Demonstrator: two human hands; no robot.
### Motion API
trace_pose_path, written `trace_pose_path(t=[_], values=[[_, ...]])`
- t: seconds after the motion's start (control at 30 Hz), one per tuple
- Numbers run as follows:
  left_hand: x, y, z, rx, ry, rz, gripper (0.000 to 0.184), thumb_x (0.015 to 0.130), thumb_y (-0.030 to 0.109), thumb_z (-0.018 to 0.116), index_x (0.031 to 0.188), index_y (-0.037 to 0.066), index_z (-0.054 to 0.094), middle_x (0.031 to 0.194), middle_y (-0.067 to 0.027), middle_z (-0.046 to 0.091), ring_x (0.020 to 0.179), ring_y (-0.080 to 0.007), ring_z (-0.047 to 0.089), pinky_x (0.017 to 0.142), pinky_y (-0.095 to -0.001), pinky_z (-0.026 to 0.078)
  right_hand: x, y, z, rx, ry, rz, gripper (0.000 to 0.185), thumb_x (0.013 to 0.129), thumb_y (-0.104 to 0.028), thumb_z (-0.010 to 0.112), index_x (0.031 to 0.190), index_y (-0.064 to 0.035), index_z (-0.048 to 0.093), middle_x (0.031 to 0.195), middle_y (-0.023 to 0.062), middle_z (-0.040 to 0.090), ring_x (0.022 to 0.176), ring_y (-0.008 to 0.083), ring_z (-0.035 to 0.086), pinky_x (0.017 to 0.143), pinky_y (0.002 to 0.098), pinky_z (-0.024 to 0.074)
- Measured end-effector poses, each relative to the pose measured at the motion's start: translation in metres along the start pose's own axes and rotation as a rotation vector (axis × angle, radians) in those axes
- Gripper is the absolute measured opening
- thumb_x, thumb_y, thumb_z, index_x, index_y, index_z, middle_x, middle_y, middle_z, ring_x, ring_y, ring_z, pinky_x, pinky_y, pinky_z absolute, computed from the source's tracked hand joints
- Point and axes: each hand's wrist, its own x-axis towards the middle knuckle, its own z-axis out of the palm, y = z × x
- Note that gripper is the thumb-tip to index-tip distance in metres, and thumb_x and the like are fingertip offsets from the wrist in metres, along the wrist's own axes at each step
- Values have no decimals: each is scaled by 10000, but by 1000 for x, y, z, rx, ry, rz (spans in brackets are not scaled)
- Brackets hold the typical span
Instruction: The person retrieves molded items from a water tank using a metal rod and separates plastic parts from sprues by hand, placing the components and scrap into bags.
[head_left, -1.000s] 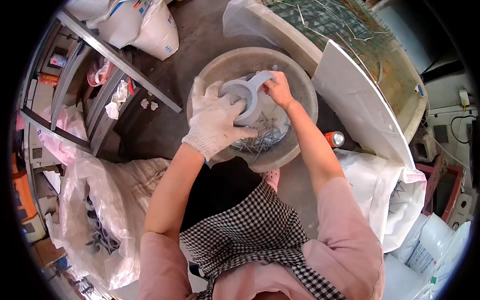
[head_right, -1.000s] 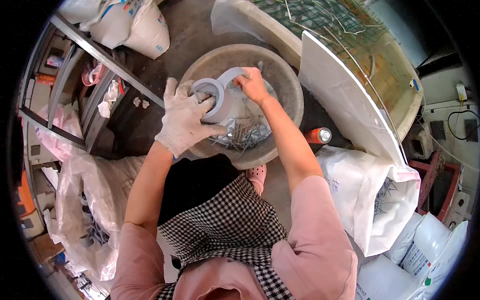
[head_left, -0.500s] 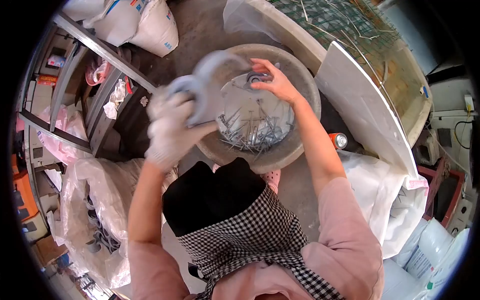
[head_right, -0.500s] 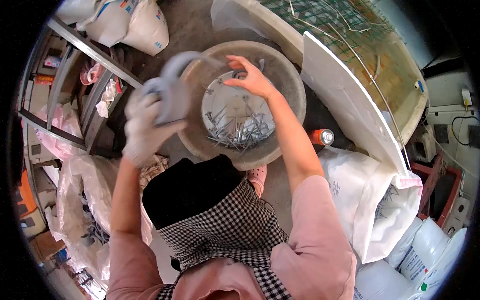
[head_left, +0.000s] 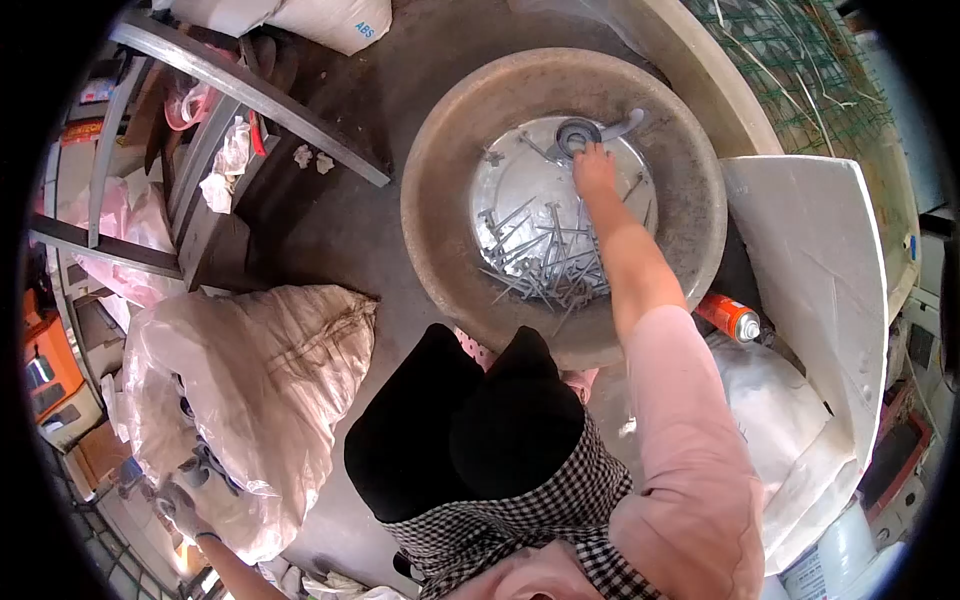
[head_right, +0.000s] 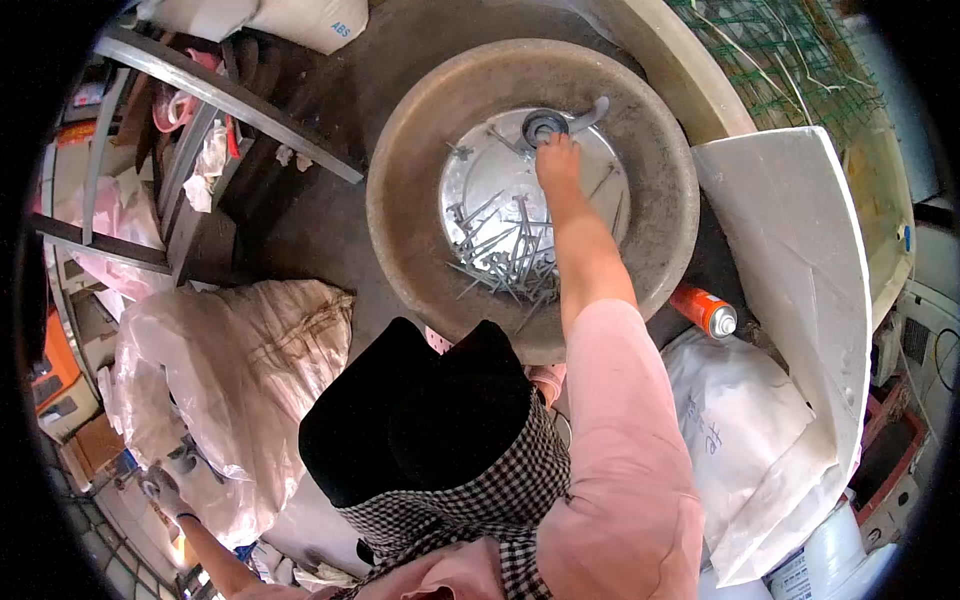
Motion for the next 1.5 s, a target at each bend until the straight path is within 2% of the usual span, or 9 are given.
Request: trace_pose_path(t=[0.17, 0.27, 0.4, 0.53, 0.77, 0.97, 1.17, 1.33, 1.5], values=[[25, -33, 45, 194, -95, 8, 689, 827, 531, 557, 1259, -5, 524, 1194, -206, 589, 1050, -315, 587, 940, -394, 417, 0, 18, -43, 323, 138, -96, 155, 892, -205, 524, 928, -89, 619, 995, 63, 606, 956, 239, 570, 804, 410, 443], [-63, 112, 42, -46, 49, 271, 569, 856, 402, 582, 1278, 26, 513, 1214, -181, 582, 1076, -278, 580, 927, -380, 436, -7, 24, -68, 1396, -70, 227, 169, 975, -238, 447, 939, -100, 538, 923, 26, 560, 892, 147, 558, 784, 318, 452], [-201, 274, 37, -650, -386, 544, 610, 828, 326, 646, 1323, 26, 453, 1264, -165, 537, 1143, -244, 526, 953, -355, 425, -34, -10, -169, 2040, -254, 309, 140, 975, -238, 441, 998, -110, 491, 906, 31, 597, 870, 147, 572, 808, 381, 476], [-309, 381, 32, -910, -1012, 689, 688, 800, 251, 710, 1368, 27, 393, 1313, -150, 493, 1210, -211, 472, 979, -330, 414, -46, -50, -253, 2021, -395, 21, 198, 983, -230, 430, 1005, -53, 517, 963, 48, 626, 845, 159, 632, 754, 315, 512], [-364, 464, 43, -1041, -1339, 978, 780, 805, 344, 702, 1375, -25, 319, 1230, -147, 523, 1121, -208, 528, 863, -301, 467, -71, -103, -343, 1756, -544, -171, 262, 949, -286, 518, 1040, -51, 590, 921, 19, 631, 771, 92, 584, 649, 227, 451], [-352, 428, 46, -1644, -1626, -93, 376, 991, 257, 393, 1290, 29, 381, 1148, -153, 551, 936, -284, 624, 776, -436, 574, -109, -61, -380, 1273, -184, -616, 469, 904, -307, 587, 1276, -39, 488, 1224, 73, 543, 1157, 209, 487, 949, 361, 427], [-374, 409, 33, -1645, -1627, -199, 366, 1008, 266, 319, 1296, 46, 370, 1202, -153, 519, 1039, -292, 585, 725, -436, 597, -141, -96, -380, 641, 525, -609, 521, 699, -204, 707, 1191, -129, 555, 1166, 149, 553, 1044, 321, 556, 833, 414, 475], [-373, 391, 21, -1639, -1703, -177, 373, 961, 273, 458, 1272, 67, 450, 1190, -115, 566, 1035, -282, 592, 794, -408, 554, -134, -112, -376, 594, 449, -488, 364, 648, -88, 620, 997, -162, 693, 832, 139, 672, 783, 329, 643, 749, 434, 501], [-364, 368, 44, -1699, -1647, -292, 300, 924, 264, 541, 1174, 100, 522, 1135, -95, 574, 987, -262, 603, 762, -421, 558, -138, -136, -361, 625, 374, -493, 400, 695, -12, 580, 1073, -109, 668, 950, 172, 669, 913, 331, 639, 821, 388, 495]])
